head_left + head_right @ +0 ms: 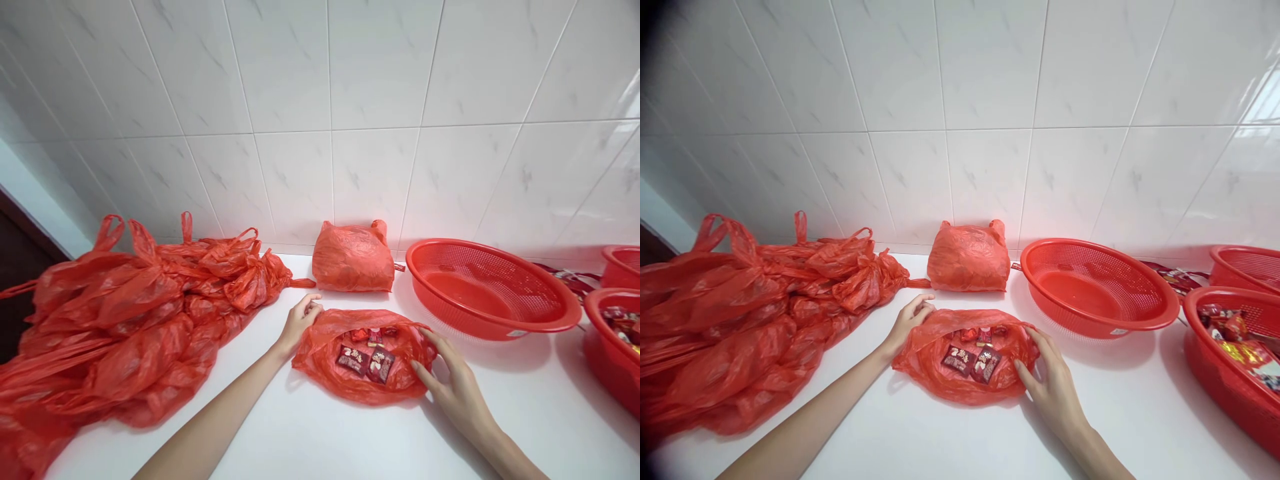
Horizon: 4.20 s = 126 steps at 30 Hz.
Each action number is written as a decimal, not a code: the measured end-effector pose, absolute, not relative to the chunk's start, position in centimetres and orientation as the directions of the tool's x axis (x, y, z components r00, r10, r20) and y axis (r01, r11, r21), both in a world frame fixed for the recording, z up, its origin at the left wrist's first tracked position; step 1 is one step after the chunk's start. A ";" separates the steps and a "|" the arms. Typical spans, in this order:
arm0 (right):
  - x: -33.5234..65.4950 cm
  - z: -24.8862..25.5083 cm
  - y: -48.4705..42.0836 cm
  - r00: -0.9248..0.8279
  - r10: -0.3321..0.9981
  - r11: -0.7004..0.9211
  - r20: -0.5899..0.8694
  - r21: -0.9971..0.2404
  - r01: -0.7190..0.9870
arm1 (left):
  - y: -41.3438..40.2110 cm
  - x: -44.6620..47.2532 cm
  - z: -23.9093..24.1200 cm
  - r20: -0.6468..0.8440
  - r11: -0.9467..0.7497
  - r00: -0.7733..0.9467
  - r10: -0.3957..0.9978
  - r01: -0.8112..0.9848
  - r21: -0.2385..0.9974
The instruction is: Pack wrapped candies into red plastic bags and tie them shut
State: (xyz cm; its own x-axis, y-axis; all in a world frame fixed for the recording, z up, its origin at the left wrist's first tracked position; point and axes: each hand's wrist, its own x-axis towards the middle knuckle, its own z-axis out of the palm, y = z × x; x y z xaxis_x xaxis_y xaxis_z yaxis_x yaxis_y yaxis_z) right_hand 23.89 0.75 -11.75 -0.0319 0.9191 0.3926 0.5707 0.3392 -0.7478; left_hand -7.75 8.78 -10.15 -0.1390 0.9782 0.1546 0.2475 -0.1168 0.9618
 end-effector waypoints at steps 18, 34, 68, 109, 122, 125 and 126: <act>24.0 -11.4 0.7 -0.015 0.920 0.332 0.391 -0.761 0.558 | 8.6 -7.8 -10.3 0.144 -0.113 -0.142 0.979 0.207 0.972; 24.1 -11.7 0.7 -0.001 0.901 0.360 0.435 -0.744 0.564 | 8.4 -7.7 -10.1 0.145 -0.113 -0.131 0.981 0.224 0.968; 24.2 -11.7 0.7 -0.033 0.889 0.386 0.457 -0.707 0.592 | 8.4 -7.5 -9.6 0.123 -0.085 -0.126 0.984 0.271 0.959; 24.2 -10.8 0.5 -0.024 0.903 0.360 0.429 -0.724 0.588 | 7.4 -7.7 -8.7 0.188 -0.164 -0.164 0.968 0.150 0.975; 25.0 -10.5 0.3 -0.062 0.877 0.369 0.476 -0.585 0.722 | 3.6 -7.8 -6.2 0.615 -0.635 0.236 0.752 0.507 0.583; 25.4 -10.5 0.5 -0.119 0.902 0.359 0.416 -0.565 0.743 | 3.2 -7.2 -6.2 0.577 -0.748 0.482 0.659 0.499 0.438; 25.5 -10.5 0.6 -0.130 0.910 0.351 0.394 -0.565 0.747 | 3.3 -7.1 -6.2 0.554 -0.758 0.521 0.649 0.497 0.421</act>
State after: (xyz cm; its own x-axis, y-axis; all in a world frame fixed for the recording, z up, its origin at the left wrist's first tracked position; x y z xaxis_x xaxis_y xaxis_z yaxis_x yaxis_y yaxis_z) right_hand 25.46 0.61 -10.52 -0.1299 0.9099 0.3939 0.7466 0.3512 -0.5651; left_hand -7.15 3.28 -6.16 0.5212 0.6493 0.5539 0.4971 -0.7585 0.4213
